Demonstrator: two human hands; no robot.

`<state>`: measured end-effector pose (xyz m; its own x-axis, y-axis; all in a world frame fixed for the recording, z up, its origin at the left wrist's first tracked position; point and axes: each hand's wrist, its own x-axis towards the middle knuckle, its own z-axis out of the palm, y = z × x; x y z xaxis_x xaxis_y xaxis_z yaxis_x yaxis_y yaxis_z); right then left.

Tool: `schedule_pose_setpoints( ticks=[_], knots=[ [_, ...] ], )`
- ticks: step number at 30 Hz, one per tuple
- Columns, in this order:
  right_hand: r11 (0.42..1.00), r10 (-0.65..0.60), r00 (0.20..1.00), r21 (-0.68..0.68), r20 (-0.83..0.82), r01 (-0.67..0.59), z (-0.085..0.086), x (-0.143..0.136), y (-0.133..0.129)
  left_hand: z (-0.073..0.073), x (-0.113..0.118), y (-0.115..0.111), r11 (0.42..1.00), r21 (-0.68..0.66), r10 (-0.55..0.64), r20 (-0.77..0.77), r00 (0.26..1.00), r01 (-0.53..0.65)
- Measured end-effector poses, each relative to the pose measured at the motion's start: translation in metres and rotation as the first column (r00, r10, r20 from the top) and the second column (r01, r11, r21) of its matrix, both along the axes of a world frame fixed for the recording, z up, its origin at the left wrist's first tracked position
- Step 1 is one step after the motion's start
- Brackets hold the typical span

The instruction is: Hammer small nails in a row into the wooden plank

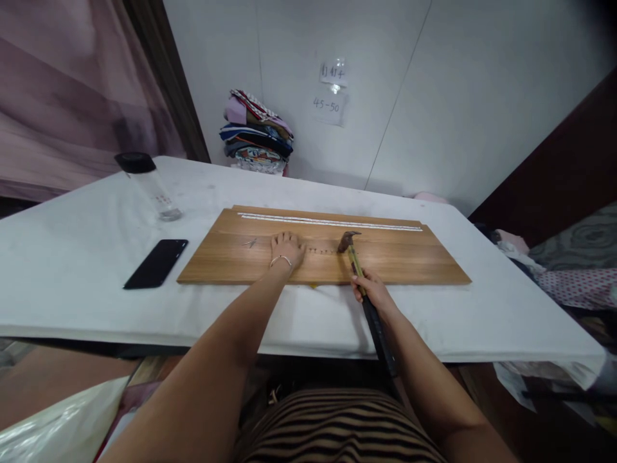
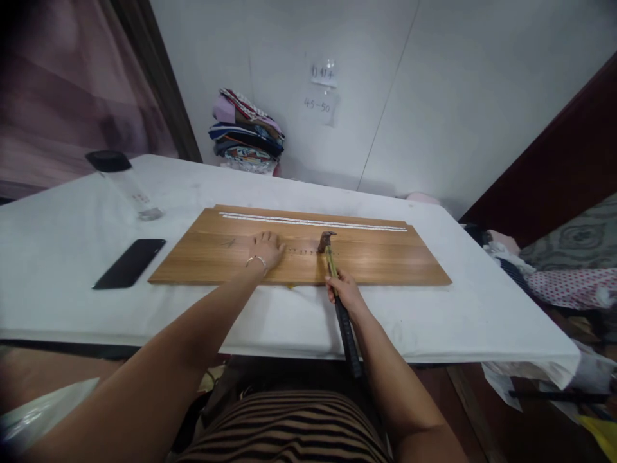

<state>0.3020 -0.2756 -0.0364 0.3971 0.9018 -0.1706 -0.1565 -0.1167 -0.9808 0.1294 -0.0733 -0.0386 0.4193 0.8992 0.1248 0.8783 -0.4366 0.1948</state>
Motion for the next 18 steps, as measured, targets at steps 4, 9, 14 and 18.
schedule_pose_setpoints(
  ticks=[4, 9, 14, 18],
  knots=[
    [1.0, 0.0, 1.0, 0.009, 0.002, 0.0, -0.0006, 0.001, -0.003, 0.0007, 0.0001, -0.0003, 1.0, 0.006, -0.004, 0.001, 1.0, 0.004],
    [0.999, -0.017, 1.0, 0.03, 0.006, 0.017, 0.001, 0.0019, -0.0042, 0.0007, 0.0003, -0.0004, 1.0, 0.002, -0.001, -0.008, 1.0, 0.001],
    [1.0, 0.002, 1.0, 0.008, 0.01, -0.002, -0.0011, 0.0039, -0.003, -0.0012, 0.0003, 0.0008, 1.0, 0.003, -0.008, -0.003, 1.0, 0.008],
    [1.0, -0.008, 1.0, 0.012, 0.008, 0.008, -0.0013, 0.0018, -0.0022, -0.0042, 0.0001, 0.0034, 1.0, 0.009, -0.01, -0.004, 1.0, 0.01]
  ],
)
